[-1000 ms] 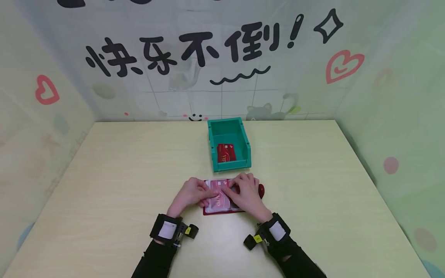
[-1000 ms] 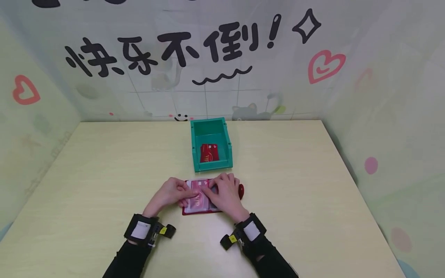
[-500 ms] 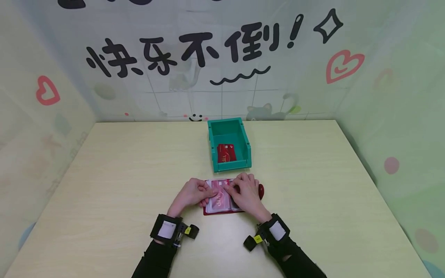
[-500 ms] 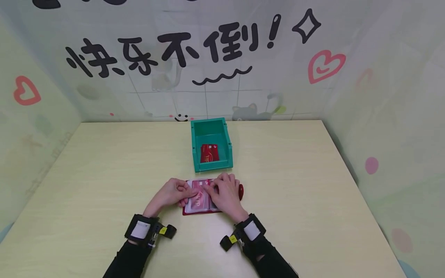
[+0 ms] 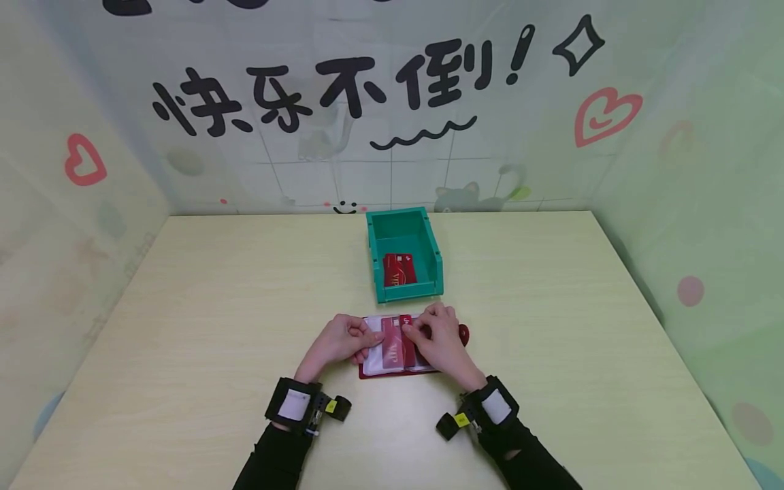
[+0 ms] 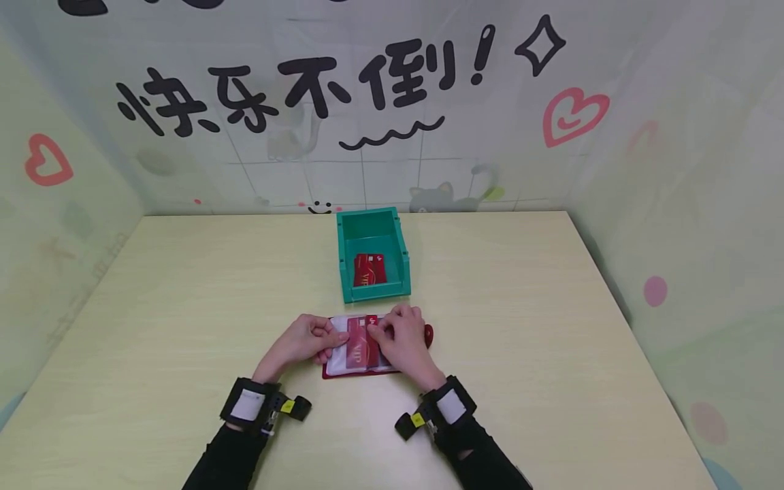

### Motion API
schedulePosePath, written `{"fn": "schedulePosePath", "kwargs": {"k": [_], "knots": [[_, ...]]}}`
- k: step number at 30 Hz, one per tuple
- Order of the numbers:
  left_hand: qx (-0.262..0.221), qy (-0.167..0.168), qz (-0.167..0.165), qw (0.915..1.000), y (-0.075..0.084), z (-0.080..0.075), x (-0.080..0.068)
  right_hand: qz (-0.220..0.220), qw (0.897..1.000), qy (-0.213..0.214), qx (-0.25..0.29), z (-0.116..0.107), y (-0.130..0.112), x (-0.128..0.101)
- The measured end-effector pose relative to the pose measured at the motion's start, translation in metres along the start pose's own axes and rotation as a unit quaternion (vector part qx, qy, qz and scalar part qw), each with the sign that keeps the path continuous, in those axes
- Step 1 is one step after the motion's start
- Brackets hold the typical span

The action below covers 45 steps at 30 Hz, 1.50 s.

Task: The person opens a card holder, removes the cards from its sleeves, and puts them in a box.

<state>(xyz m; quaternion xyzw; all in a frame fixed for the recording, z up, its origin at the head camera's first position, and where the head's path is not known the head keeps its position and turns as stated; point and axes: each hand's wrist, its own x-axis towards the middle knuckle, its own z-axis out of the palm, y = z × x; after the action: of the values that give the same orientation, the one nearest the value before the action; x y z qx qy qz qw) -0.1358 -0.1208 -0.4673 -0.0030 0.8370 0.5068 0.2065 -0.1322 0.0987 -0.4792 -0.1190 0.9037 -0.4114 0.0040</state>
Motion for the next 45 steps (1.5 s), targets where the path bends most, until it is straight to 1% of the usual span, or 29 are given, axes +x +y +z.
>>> {"fn": "schedulePosePath", "kwargs": {"k": [3, 10, 17, 24, 27, 31, 36, 41, 45], "knots": [[0.002, 0.002, 0.000, 1.0000, 0.001, 0.001, 0.000, 0.007, 1.000, -0.005, 0.010, -0.004, 0.001, 0.000], [0.007, 0.012, -0.011, 0.9998, 0.002, 0.001, -0.001, 0.033, 0.999, -0.024, 0.019, -0.013, 0.002, 0.003], [0.002, 0.002, -0.011, 0.9999, 0.002, 0.002, 0.001, 0.052, 0.997, -0.052, 0.032, -0.023, 0.005, 0.009], [-0.009, -0.006, -0.008, 0.9999, 0.002, 0.001, 0.001, 0.047, 0.995, -0.081, 0.041, -0.039, 0.006, 0.017], [-0.008, -0.006, -0.005, 0.9999, 0.002, 0.001, 0.001, 0.040, 0.995, -0.083, 0.046, -0.049, 0.002, 0.022], [-0.009, -0.005, -0.003, 0.9999, 0.001, 0.000, 0.001, 0.022, 0.996, -0.069, 0.052, -0.057, -0.009, 0.032], [-0.014, -0.005, -0.009, 0.9998, 0.001, 0.001, 0.001, 0.005, 0.998, -0.030, 0.048, -0.059, -0.020, 0.050], [-0.018, -0.002, -0.015, 0.9997, 0.000, 0.001, 0.001, 0.001, 0.999, 0.013, 0.029, -0.058, -0.032, 0.072], [-0.018, -0.002, -0.012, 0.9998, -0.001, 0.001, 0.000, -0.009, 0.999, 0.042, 0.007, -0.054, -0.042, 0.088]]}}
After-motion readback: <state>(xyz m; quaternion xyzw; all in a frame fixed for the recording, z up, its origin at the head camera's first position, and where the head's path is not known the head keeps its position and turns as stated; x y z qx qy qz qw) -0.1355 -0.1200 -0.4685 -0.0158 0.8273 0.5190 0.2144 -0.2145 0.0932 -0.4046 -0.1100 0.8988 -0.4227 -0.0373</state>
